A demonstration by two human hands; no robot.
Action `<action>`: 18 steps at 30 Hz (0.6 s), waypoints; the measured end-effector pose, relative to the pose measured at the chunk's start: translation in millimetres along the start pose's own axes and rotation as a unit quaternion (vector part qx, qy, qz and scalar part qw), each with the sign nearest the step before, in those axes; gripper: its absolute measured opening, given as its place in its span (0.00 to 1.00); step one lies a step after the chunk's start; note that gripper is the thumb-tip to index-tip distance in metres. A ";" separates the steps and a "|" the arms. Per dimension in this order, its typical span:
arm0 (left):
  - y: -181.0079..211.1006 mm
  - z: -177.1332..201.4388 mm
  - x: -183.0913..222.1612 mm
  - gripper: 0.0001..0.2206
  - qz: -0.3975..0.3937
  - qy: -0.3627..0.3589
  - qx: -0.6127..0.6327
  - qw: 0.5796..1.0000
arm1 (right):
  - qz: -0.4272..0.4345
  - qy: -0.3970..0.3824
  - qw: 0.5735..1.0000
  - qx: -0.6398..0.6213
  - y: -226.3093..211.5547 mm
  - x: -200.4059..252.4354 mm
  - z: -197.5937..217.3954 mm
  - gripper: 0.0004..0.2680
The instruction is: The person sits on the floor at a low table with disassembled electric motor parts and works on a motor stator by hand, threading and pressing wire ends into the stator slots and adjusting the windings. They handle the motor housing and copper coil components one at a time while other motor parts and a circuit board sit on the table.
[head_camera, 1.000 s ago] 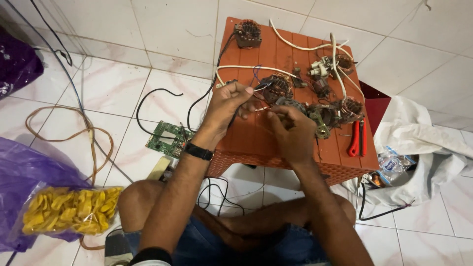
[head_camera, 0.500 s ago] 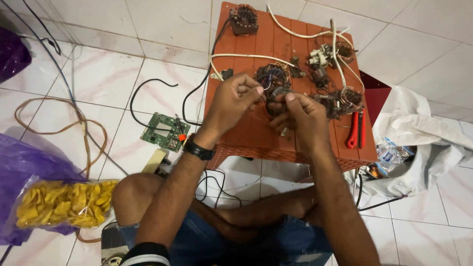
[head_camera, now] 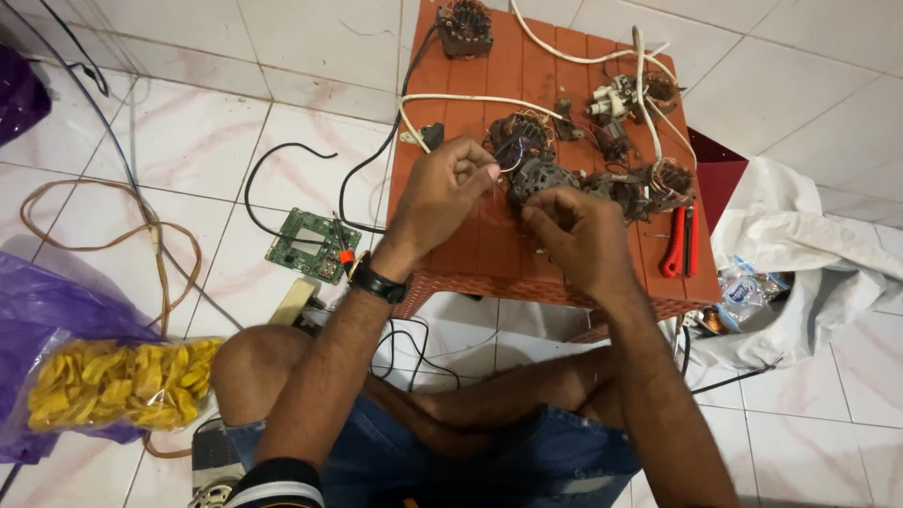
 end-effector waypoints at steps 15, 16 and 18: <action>65.6 -46.3 62.6 0.12 -0.239 0.123 -0.263 0.927 | 0.011 0.018 0.998 -0.066 -0.2 -3.2 9.8 0.03; 59.2 -45.6 58.6 0.12 -0.239 0.124 -0.263 0.926 | 0.012 0.017 0.998 -0.066 0.1 -2.0 8.9 0.03; 46.7 -48.0 45.2 0.13 -0.212 0.112 -0.355 0.904 | 0.030 0.030 0.998 -0.039 -2.3 -0.8 11.3 0.03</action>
Point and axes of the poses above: each hand's wrist, its own x-axis away from the middle knuckle, its own z-axis out of the back of the hand, y = z × x, the point moved 6 cm from there along -x, towards the middle knuckle, and after that the axes turned 9 degrees about -y, right-handed, at the moved point
